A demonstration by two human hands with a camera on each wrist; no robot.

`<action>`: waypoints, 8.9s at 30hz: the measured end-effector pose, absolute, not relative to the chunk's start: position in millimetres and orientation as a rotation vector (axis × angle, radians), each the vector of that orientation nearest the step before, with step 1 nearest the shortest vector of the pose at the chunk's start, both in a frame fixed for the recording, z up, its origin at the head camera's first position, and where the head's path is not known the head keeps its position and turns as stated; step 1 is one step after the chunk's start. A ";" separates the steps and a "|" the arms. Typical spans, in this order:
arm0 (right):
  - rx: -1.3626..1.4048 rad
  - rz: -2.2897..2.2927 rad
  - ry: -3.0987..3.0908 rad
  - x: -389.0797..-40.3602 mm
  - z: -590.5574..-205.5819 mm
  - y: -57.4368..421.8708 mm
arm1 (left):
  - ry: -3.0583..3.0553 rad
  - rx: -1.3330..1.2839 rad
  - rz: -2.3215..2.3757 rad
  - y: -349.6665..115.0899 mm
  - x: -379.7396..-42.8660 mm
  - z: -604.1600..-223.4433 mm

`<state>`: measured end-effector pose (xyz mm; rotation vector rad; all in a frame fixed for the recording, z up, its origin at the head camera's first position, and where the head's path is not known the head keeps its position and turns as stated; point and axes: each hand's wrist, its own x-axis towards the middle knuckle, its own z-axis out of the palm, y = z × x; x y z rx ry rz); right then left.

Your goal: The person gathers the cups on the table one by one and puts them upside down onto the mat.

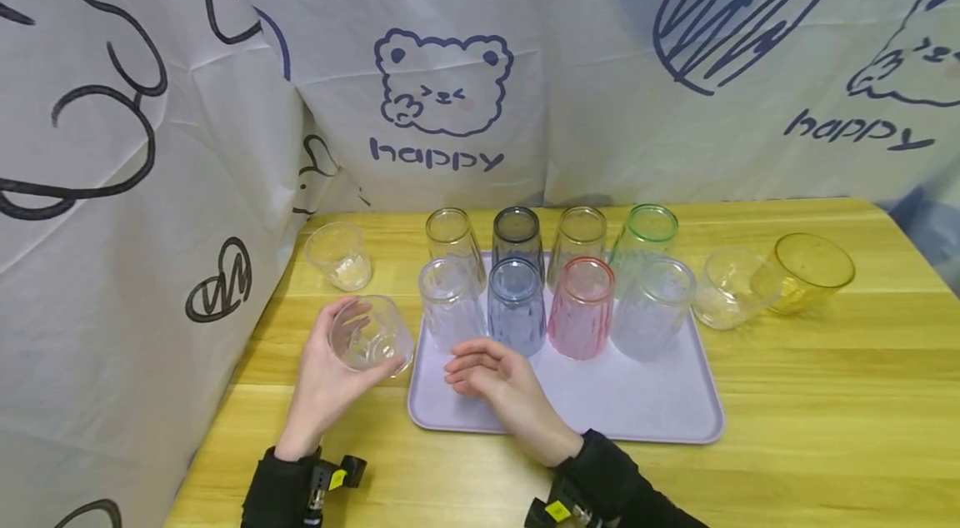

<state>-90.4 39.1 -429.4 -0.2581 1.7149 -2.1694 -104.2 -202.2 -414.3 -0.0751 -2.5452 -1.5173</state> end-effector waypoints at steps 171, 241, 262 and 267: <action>-0.846 -1.611 2.447 -69.0 -414.2 79.1 | -2.764 -0.468 -1.052 -141.5 -86.4 -437.3; -0.699 -1.548 2.243 -80.3 -420.9 80.8 | -2.929 -0.366 -1.061 -153.4 -87.1 -416.1; -0.526 -2.290 1.601 -76.6 -393.2 59.1 | -2.275 -0.172 -1.296 -205.8 -123.1 -401.0; -0.416 -2.281 1.428 -76.5 -385.2 43.5 | -2.283 -0.074 -1.073 -223.2 -147.2 -409.9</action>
